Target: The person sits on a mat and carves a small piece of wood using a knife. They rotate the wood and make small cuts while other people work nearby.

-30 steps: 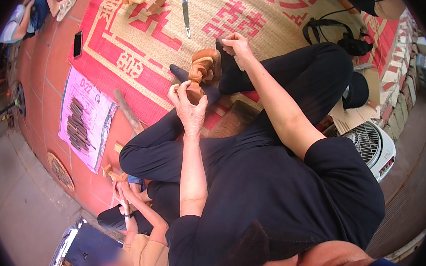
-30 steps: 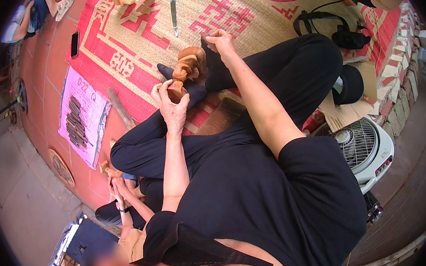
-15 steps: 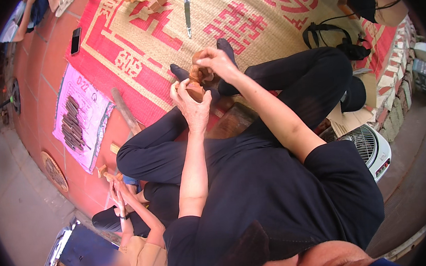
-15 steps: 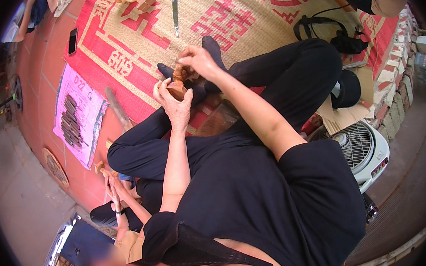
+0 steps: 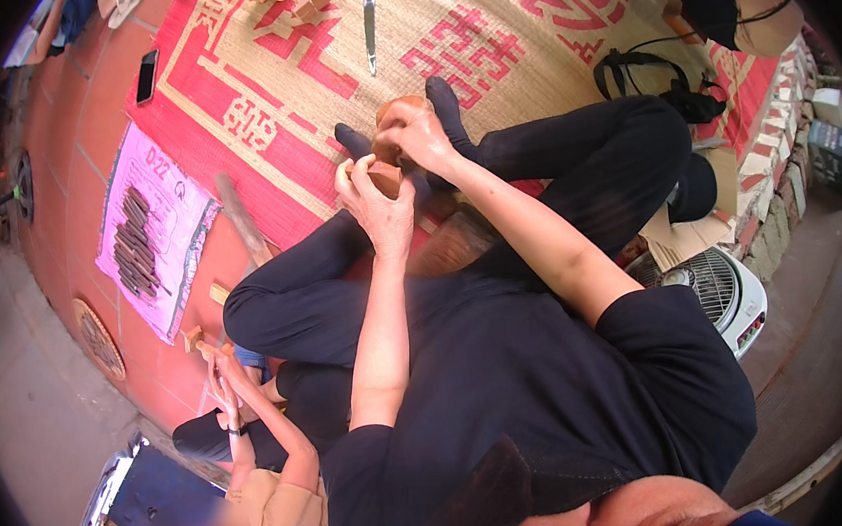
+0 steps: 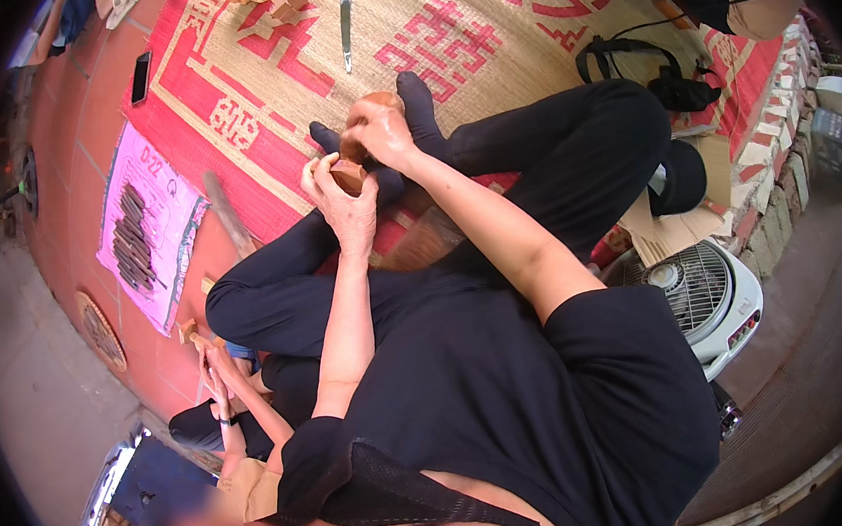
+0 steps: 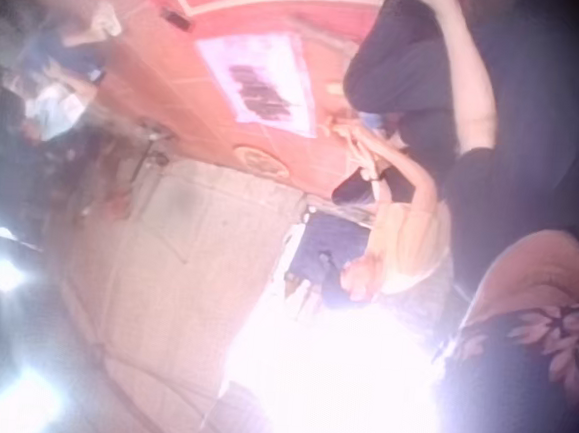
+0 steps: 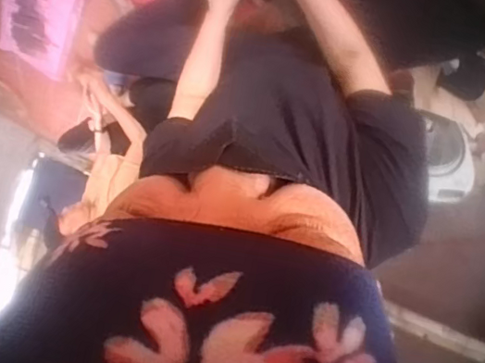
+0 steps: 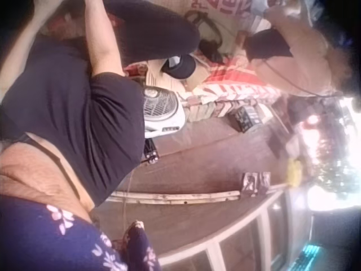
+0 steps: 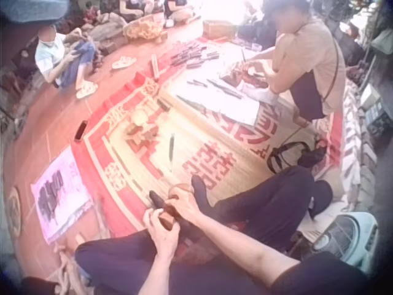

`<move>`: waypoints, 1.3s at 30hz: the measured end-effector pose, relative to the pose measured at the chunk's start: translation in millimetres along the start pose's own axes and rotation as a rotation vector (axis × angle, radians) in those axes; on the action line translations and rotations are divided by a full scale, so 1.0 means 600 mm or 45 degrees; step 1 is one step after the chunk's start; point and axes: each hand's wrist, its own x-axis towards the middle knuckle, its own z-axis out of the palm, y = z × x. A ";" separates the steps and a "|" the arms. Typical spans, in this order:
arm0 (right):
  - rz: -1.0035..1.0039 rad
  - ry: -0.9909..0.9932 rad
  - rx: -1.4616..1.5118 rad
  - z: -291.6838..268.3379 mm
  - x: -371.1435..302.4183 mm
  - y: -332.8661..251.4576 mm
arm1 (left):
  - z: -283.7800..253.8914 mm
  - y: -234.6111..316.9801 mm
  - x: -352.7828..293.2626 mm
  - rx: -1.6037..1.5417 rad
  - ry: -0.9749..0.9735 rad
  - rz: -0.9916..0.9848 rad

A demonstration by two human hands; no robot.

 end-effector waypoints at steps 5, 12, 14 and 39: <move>-0.213 0.217 -0.744 -0.002 0.025 -0.012 | -0.001 0.001 -0.004 0.012 -0.001 0.031; -0.229 -0.228 -0.342 -0.029 0.025 -0.008 | 0.011 0.005 -0.026 0.030 0.048 0.052; -0.232 -0.169 -0.442 -0.035 0.026 -0.004 | 0.011 0.006 -0.030 0.035 0.053 0.055; -0.189 -0.070 -1.215 -0.041 0.075 -0.029 | 0.014 0.002 -0.040 0.067 0.088 0.067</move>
